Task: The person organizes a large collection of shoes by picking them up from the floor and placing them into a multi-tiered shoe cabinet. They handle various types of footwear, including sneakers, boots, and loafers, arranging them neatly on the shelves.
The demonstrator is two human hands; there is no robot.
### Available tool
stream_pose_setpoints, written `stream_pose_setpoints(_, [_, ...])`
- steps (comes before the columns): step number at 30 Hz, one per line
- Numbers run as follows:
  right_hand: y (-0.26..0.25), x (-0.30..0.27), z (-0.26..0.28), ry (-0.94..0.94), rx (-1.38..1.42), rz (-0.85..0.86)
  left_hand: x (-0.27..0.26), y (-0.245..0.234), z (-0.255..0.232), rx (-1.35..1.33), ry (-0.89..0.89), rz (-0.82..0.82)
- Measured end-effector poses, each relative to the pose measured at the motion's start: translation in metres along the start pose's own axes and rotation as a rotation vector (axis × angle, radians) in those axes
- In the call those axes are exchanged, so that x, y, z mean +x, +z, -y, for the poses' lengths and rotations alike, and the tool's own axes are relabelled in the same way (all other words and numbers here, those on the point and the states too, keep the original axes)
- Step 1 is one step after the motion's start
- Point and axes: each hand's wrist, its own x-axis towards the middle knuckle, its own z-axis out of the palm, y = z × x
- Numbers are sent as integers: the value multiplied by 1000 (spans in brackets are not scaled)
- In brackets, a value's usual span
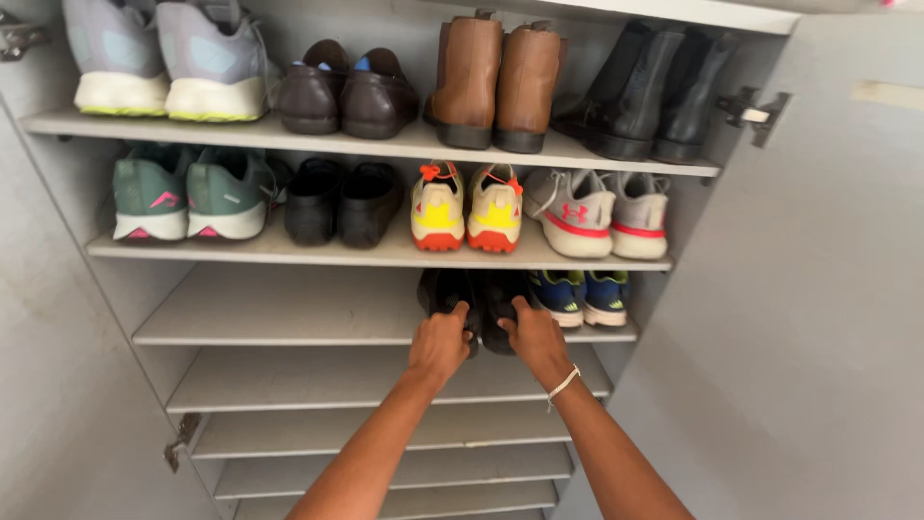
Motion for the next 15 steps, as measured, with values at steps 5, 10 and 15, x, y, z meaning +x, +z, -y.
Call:
stream_pose_setpoints(5, [29, 29, -9, -44, 35, -38, 32, 11, 7, -55, -82, -21])
stream_pose_setpoints(10, [48, 37, -15, -33, 6, -112, 53, 19, 13, -54, -95, -18])
stream_pose_setpoints(15, [53, 42, -12, -33, 18, -64, 55, 24, 14, -46, -99, -49])
